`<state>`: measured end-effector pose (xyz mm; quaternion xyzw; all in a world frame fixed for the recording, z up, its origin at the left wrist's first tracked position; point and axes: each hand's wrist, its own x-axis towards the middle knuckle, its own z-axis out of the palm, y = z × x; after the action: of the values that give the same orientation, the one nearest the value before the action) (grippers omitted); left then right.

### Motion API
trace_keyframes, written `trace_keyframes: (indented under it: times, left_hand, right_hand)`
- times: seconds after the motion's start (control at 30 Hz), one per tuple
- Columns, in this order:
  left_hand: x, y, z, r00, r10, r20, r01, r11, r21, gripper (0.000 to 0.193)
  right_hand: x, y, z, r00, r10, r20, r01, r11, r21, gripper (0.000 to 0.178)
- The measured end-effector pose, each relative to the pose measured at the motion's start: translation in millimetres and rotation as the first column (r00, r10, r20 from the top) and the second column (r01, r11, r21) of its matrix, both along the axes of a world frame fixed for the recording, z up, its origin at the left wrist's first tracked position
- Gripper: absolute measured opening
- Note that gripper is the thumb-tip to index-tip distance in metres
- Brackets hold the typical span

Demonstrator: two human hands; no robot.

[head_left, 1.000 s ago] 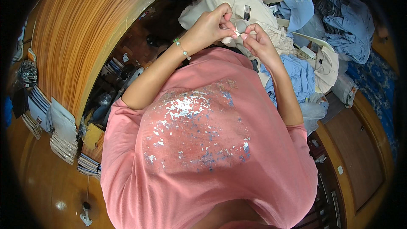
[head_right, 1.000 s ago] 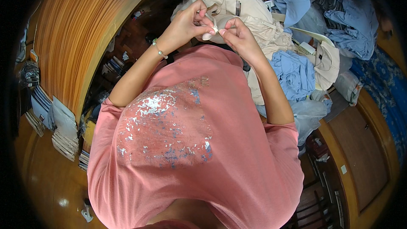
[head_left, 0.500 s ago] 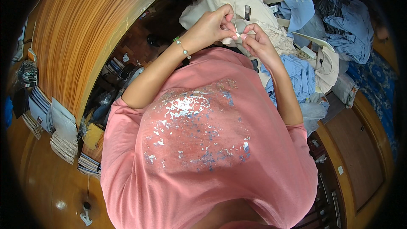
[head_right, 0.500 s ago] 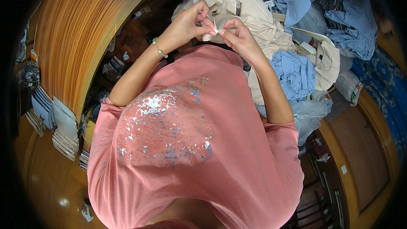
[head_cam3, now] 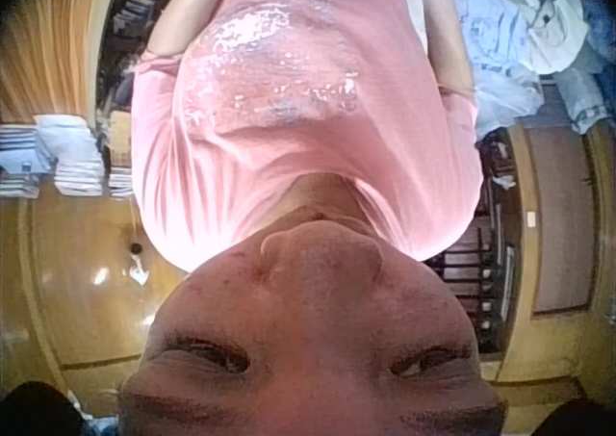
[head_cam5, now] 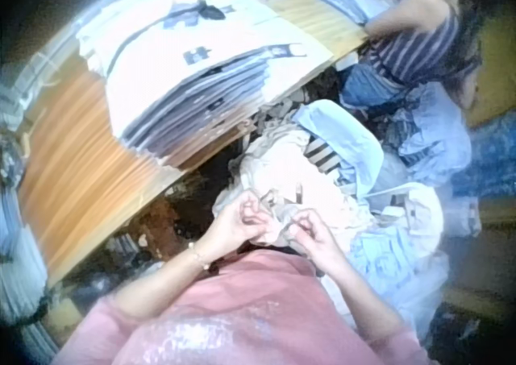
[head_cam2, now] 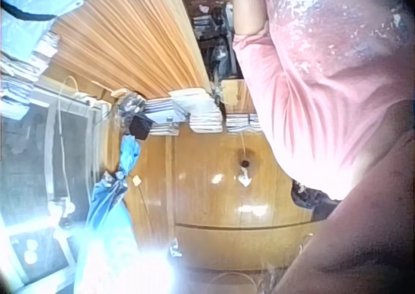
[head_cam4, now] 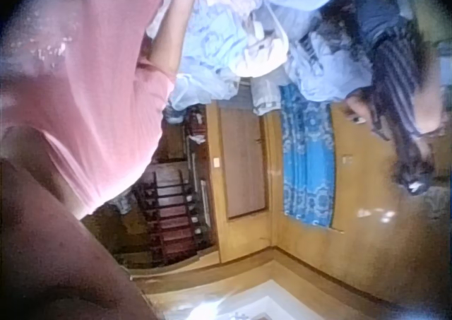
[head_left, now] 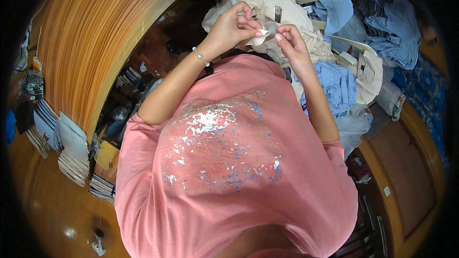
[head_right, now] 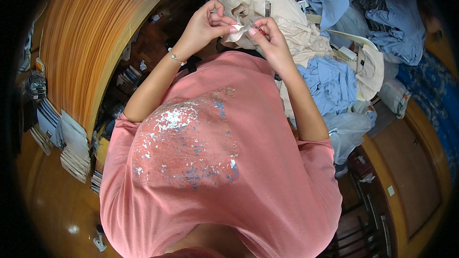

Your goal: The person folds a shirt by placing it on a wooden surface, smoothing it, and using a cardboard template to fold the sleeves and sides before placing it in a plastic bag. They also remove a tag from a second shirt and begin the same folding process.

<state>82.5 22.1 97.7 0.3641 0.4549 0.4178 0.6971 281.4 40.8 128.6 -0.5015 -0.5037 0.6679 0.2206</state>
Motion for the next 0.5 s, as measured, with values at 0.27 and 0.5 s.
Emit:
trace_keyframes:
  times: [0.27,0.5]
  left_hand:
    - [1.9,-3.7,2.1,0.998,-0.059,-0.02,0.06,0.995,0.074,0.031]
    - [2.0,-7.3,4.2,0.98,-0.124,-0.154,0.139,0.986,0.087,0.029]
  right_hand:
    - [-9.9,3.7,10.6,0.999,-0.015,-0.042,0.013,0.998,-0.067,0.017]
    - [-2.2,3.7,-21.5,0.995,0.092,0.037,-0.094,0.993,0.076,0.009]
